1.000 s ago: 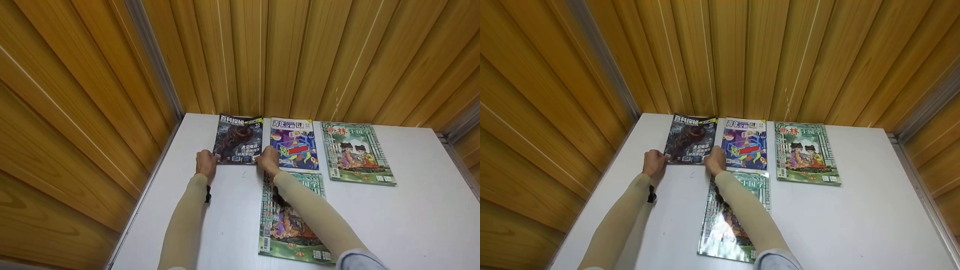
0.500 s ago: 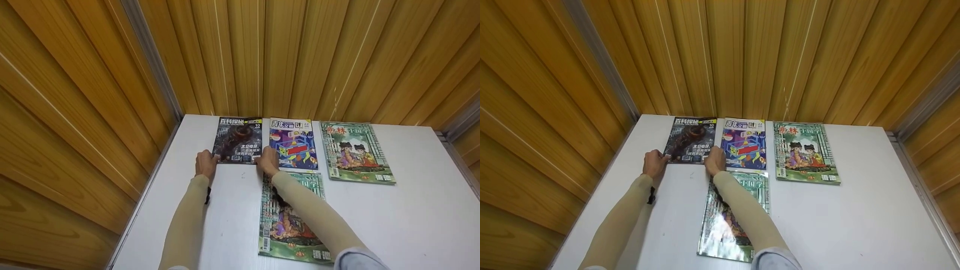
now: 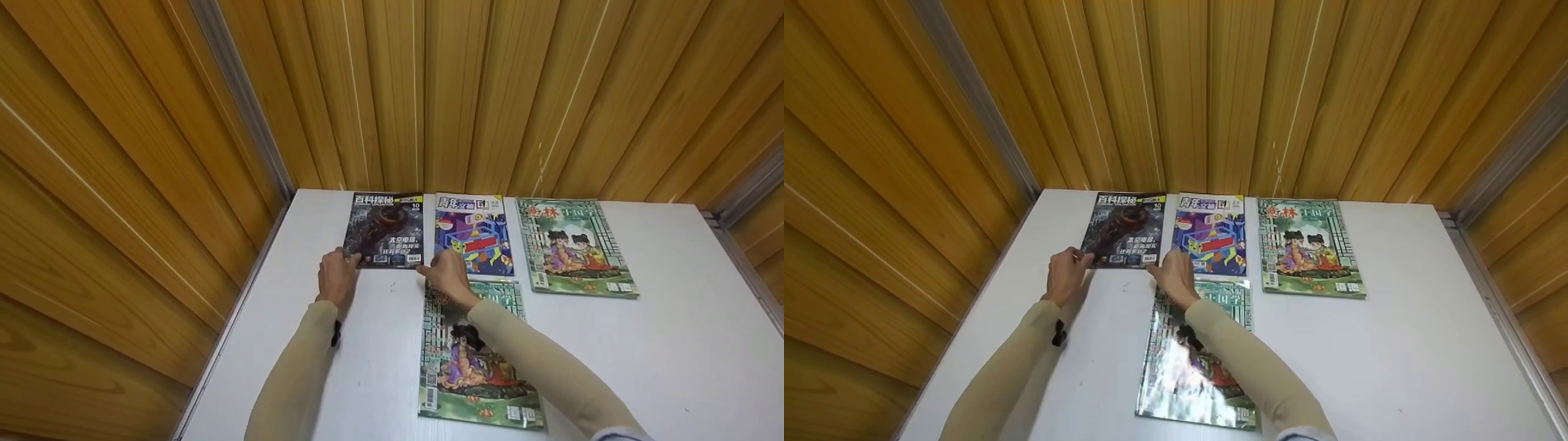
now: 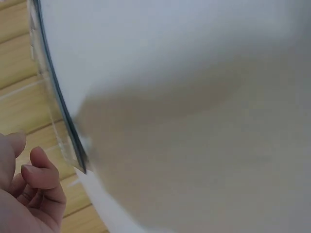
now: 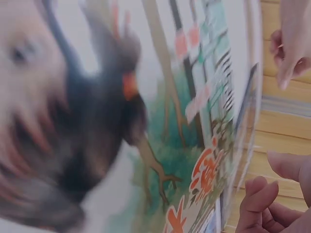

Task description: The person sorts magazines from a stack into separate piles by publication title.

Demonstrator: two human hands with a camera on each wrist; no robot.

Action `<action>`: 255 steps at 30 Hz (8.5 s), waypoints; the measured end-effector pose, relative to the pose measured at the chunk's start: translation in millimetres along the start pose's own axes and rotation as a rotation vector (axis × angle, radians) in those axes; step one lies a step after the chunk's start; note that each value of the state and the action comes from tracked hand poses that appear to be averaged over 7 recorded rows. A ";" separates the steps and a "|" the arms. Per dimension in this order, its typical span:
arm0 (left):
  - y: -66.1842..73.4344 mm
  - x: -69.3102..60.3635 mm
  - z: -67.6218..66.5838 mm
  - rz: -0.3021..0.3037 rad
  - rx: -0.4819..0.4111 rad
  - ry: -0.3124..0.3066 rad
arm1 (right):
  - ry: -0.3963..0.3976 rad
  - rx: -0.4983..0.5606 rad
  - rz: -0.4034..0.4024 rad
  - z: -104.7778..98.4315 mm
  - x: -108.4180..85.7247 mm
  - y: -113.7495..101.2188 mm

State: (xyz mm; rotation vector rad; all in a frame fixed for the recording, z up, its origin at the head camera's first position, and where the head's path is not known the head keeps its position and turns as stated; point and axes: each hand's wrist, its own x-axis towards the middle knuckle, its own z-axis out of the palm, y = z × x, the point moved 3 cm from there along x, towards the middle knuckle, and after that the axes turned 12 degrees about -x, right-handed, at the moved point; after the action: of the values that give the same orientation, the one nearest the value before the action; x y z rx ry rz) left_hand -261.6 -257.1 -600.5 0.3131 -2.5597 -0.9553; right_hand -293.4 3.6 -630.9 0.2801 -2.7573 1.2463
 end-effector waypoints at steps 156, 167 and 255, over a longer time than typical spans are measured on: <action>216.8 -135.0 215.9 0.149 -0.224 -0.562 | 0.151 -0.130 0.284 -226.4 -121.7 248.1; 200.9 -93.8 278.0 0.079 -0.208 -0.551 | 0.155 -0.158 0.289 -234.1 -86.5 264.4; 89.5 -213.2 62.4 0.048 -0.084 -0.336 | -0.116 0.065 0.427 -128.5 -214.2 167.2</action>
State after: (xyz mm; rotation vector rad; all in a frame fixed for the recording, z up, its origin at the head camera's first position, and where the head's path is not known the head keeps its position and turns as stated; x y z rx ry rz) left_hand -103.2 -82.8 -643.6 0.0701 -2.7993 -1.1795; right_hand -116.6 235.3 -704.8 -0.2560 -2.9817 1.4501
